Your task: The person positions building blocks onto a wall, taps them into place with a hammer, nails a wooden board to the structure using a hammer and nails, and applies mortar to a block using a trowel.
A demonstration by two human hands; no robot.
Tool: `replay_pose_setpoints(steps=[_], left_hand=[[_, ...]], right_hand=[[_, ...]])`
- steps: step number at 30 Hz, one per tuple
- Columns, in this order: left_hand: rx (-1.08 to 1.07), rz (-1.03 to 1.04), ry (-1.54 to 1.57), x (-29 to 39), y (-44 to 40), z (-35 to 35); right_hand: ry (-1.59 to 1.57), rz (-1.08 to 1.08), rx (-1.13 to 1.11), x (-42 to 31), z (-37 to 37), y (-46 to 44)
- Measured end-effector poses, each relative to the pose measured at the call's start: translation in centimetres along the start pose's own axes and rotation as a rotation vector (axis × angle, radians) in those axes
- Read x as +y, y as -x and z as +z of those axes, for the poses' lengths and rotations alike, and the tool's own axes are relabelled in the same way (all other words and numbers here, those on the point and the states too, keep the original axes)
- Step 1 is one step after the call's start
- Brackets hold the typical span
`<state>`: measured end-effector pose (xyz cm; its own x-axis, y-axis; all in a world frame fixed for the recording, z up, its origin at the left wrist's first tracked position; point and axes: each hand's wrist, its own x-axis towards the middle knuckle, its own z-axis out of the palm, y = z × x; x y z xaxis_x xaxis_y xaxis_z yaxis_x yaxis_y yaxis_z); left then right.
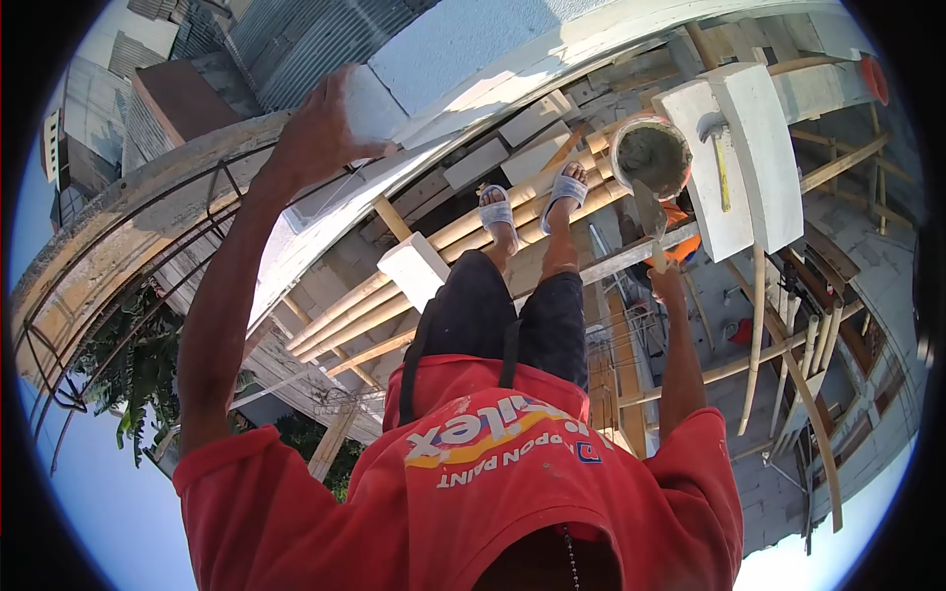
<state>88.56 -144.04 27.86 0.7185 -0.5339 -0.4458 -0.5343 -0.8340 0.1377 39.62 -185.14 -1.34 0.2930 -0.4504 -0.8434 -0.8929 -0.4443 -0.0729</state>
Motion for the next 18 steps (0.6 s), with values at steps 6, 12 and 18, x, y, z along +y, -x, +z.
replay_pose_setpoints(steps=[6,12,18], left_hand=[[0.009,-0.040,-0.031,1.0,1.6,-3.4],[0.101,0.017,-0.068,2.9,2.9,-5.1],[0.101,-0.081,0.012,3.8,4.7,-8.3]], right_hand=[[-0.019,0.049,-0.032,1.6,1.1,-1.5],[-0.023,-0.013,0.024,-1.5,0.0,0.3],[0.024,0.053,0.009,-3.9,-0.9,0.6]])
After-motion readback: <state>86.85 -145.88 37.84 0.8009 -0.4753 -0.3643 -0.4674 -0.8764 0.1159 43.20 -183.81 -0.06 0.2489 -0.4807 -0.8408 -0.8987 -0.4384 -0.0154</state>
